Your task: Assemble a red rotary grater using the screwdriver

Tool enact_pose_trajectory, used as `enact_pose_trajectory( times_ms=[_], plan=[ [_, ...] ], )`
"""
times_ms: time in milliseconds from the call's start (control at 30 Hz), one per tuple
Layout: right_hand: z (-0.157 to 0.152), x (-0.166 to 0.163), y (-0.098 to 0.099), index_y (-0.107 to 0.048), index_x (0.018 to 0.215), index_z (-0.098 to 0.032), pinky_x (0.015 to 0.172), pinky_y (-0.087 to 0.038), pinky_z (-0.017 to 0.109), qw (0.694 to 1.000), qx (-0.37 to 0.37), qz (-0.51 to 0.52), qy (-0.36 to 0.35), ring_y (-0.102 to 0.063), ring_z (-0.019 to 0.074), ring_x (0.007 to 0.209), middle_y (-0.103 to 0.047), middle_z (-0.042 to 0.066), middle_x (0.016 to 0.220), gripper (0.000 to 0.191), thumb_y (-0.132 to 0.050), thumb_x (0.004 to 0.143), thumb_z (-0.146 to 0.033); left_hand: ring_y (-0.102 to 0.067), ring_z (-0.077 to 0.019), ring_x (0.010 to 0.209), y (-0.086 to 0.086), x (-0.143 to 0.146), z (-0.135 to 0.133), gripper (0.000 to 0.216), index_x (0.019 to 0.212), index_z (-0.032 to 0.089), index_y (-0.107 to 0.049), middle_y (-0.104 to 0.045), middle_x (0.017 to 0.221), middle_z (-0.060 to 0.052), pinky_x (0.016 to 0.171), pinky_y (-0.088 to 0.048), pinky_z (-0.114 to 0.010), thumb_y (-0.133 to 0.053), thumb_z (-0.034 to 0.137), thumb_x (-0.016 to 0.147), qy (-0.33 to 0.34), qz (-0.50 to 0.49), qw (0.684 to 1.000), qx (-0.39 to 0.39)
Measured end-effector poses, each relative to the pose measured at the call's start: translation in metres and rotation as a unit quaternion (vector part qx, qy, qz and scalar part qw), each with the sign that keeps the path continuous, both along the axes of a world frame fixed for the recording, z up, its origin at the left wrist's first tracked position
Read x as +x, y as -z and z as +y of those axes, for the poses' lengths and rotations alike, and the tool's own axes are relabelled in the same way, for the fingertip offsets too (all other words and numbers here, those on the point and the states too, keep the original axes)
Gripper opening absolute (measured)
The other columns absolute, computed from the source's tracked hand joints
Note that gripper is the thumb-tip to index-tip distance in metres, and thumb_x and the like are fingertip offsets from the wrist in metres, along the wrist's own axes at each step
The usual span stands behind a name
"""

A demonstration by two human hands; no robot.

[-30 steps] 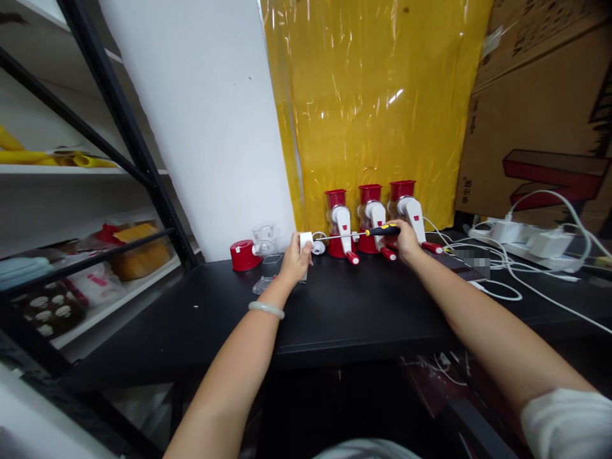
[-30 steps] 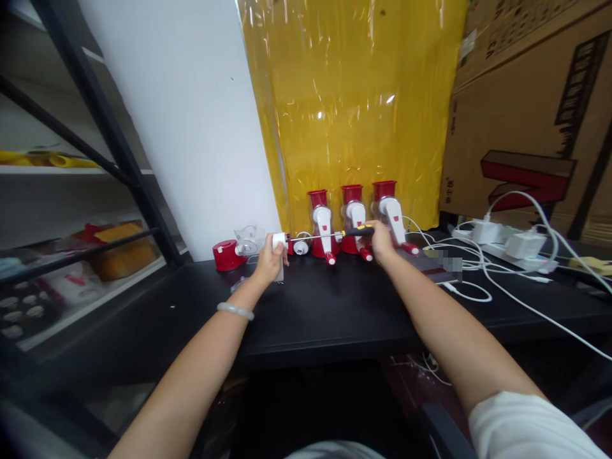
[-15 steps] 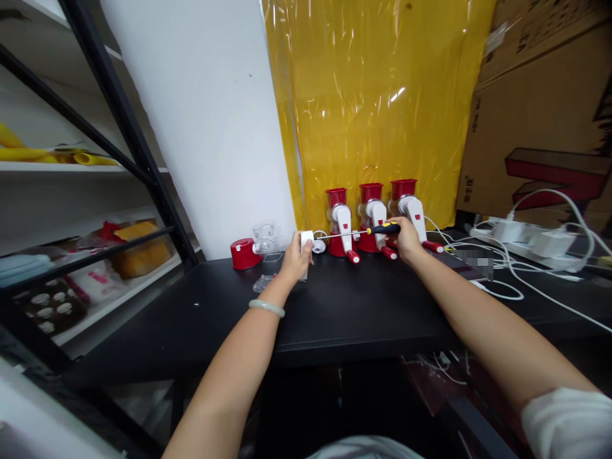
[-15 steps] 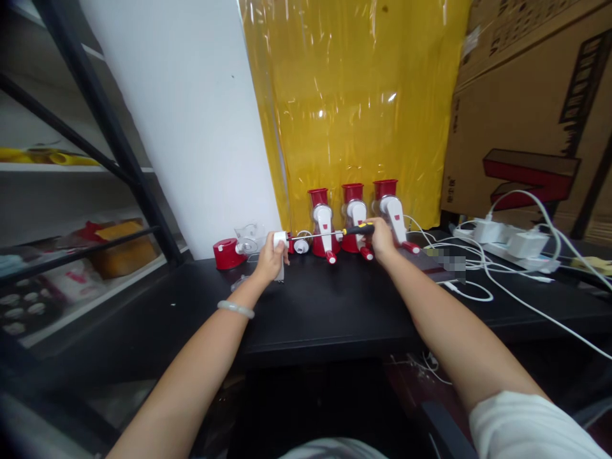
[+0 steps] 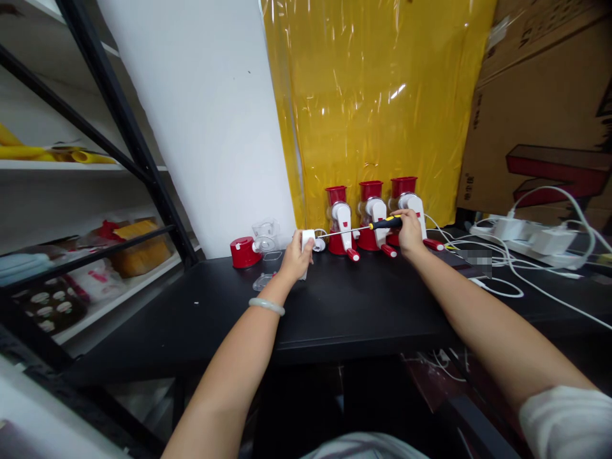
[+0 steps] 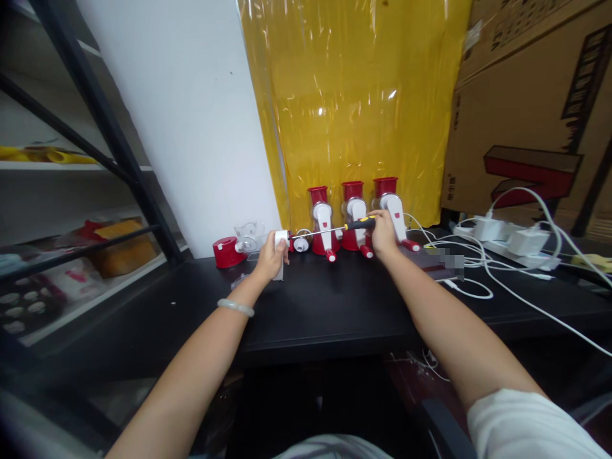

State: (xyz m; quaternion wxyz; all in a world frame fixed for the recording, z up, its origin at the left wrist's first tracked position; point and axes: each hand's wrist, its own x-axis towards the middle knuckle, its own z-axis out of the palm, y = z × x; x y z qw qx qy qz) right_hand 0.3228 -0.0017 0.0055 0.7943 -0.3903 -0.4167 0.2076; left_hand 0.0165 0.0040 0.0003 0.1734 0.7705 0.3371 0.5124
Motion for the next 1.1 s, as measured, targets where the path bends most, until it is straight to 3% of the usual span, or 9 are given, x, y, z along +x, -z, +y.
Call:
enact_pose_trajectory(
  times_ms=[633, 933, 1100],
  plan=[
    [-0.001, -0.001, -0.003, -0.054, 0.085, -0.022, 0.041, -0.043, 0.019, 1.0, -0.012, 0.02, -0.01, -0.053, 0.0102, 0.051, -0.058, -0.002, 0.071, 0.013, -0.048, 0.089, -0.033, -0.057, -0.0119, 0.047, 0.001, 0.002, -0.001, 0.032, 0.098, 0.022, -0.045, -0.056, 0.058, 0.008, 0.054, -0.046, -0.025, -0.042, 0.054, 0.096, 0.005, -0.003, 1.0, -0.003],
    [0.009, 0.001, 0.003, -0.053, 0.084, -0.023, 0.039, -0.041, 0.022, 0.994, -0.076, 0.053, -0.05, -0.05, 0.0098, 0.04, -0.061, -0.004, 0.066, 0.012, -0.052, 0.086, -0.035, -0.057, -0.0116, 0.047, 0.002, 0.003, 0.0, 0.034, 0.101, 0.022, -0.045, -0.056, 0.061, 0.008, 0.053, -0.047, -0.025, -0.04, 0.056, 0.097, 0.016, -0.024, 0.999, -0.013],
    [0.011, 0.003, 0.003, -0.054, 0.082, -0.022, 0.038, -0.04, 0.02, 0.996, -0.055, 0.041, -0.052, -0.052, 0.009, 0.042, -0.062, -0.004, 0.065, 0.02, -0.058, 0.085, -0.041, -0.056, -0.0109, 0.047, 0.002, 0.002, 0.0, 0.034, 0.101, 0.022, -0.045, -0.055, 0.061, 0.008, 0.053, -0.047, -0.025, -0.041, 0.056, 0.097, 0.018, -0.023, 1.0, -0.001]
  ],
)
